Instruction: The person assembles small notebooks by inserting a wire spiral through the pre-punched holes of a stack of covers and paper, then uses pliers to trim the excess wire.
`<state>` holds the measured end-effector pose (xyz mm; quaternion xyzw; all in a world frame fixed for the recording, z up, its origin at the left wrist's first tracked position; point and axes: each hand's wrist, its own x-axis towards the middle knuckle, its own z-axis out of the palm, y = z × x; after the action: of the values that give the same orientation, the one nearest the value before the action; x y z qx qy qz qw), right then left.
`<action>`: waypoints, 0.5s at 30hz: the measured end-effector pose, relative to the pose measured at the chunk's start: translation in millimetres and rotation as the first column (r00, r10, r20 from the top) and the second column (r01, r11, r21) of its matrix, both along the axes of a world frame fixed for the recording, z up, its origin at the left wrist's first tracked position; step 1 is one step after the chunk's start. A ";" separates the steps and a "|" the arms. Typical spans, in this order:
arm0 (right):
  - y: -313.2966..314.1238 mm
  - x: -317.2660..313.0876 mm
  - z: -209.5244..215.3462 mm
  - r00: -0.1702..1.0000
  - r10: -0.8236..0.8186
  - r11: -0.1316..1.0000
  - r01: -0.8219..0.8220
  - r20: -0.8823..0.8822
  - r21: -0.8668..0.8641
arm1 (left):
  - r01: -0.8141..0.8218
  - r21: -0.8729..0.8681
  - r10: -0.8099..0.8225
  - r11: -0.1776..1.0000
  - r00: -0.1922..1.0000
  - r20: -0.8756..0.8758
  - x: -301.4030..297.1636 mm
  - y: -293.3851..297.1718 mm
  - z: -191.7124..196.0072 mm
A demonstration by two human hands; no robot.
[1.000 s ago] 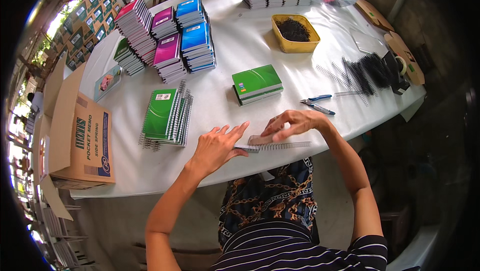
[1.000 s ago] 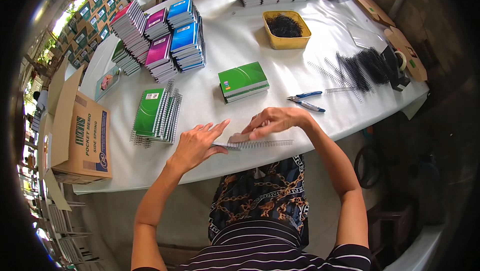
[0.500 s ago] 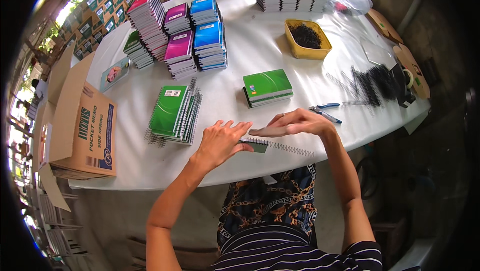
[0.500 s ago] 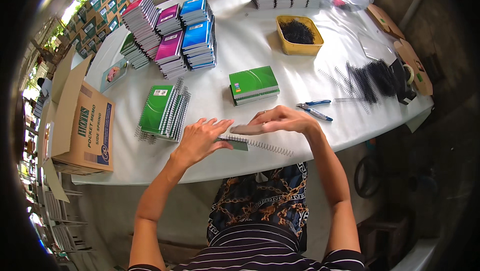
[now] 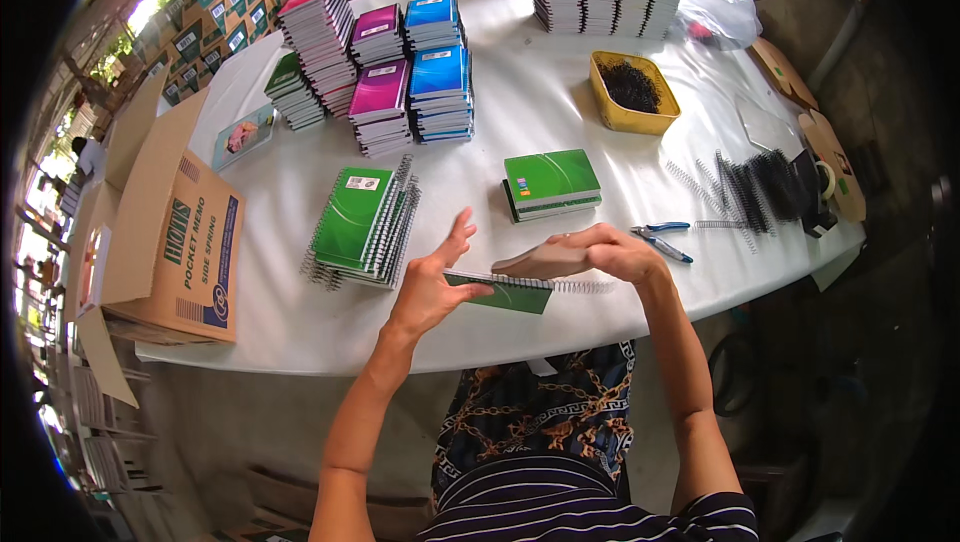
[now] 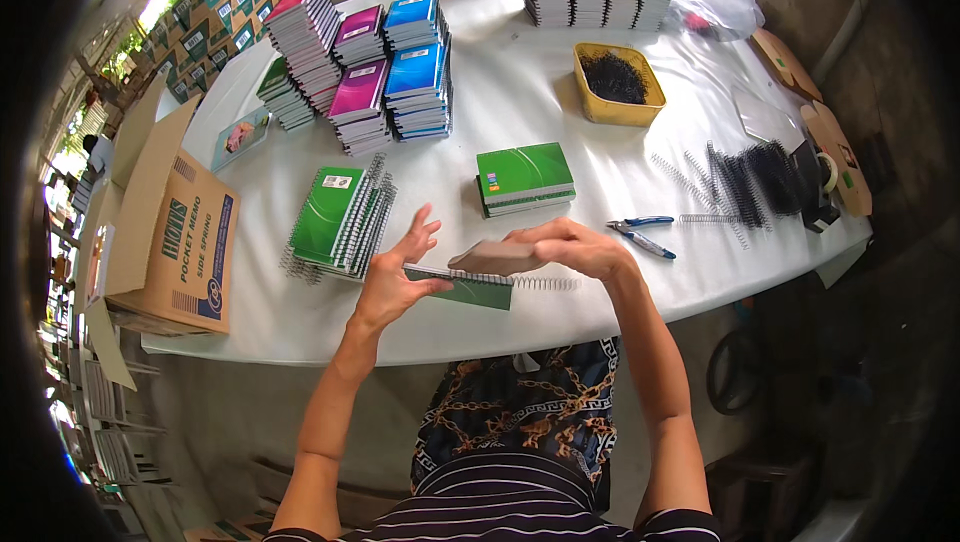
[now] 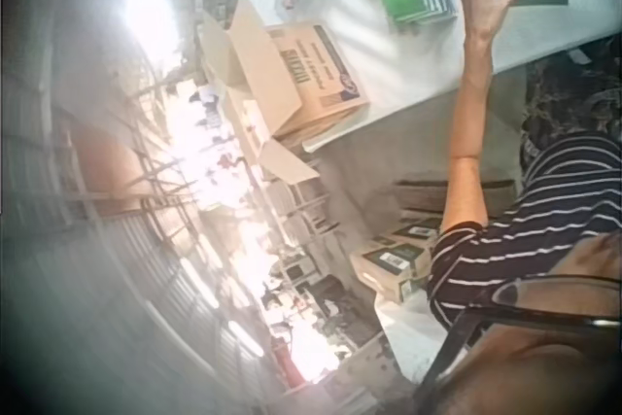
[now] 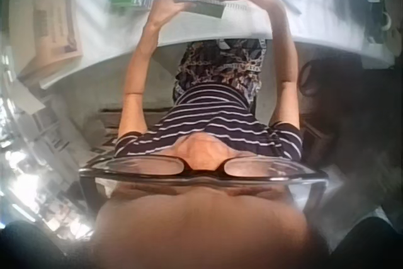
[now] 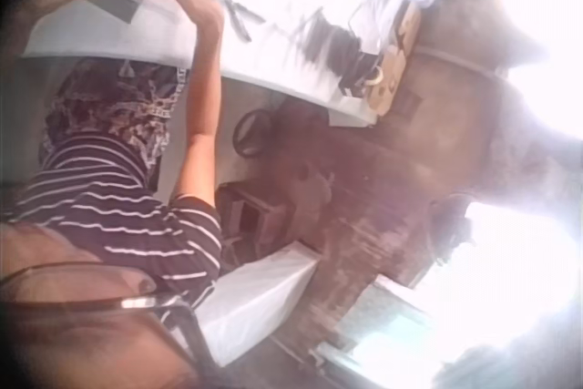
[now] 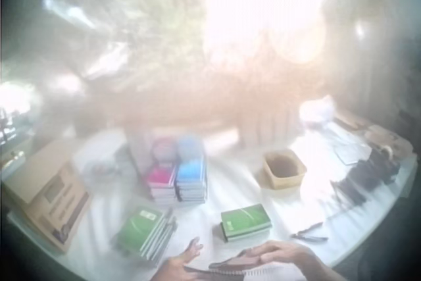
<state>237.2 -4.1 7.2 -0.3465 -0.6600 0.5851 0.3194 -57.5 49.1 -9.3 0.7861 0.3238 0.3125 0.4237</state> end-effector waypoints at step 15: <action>8.8 -26.0 10.9 0.911 -0.011 1.000 0.021 0.412 -0.018 | 0.102 -0.285 0.026 0.953 0.910 0.413 -0.1 -10.2 -37.8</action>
<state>211.2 4.7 18.1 -0.4708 -0.7030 0.5037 0.1741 -57.6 38.9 -47.1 0.6351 0.2553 0.4100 0.6028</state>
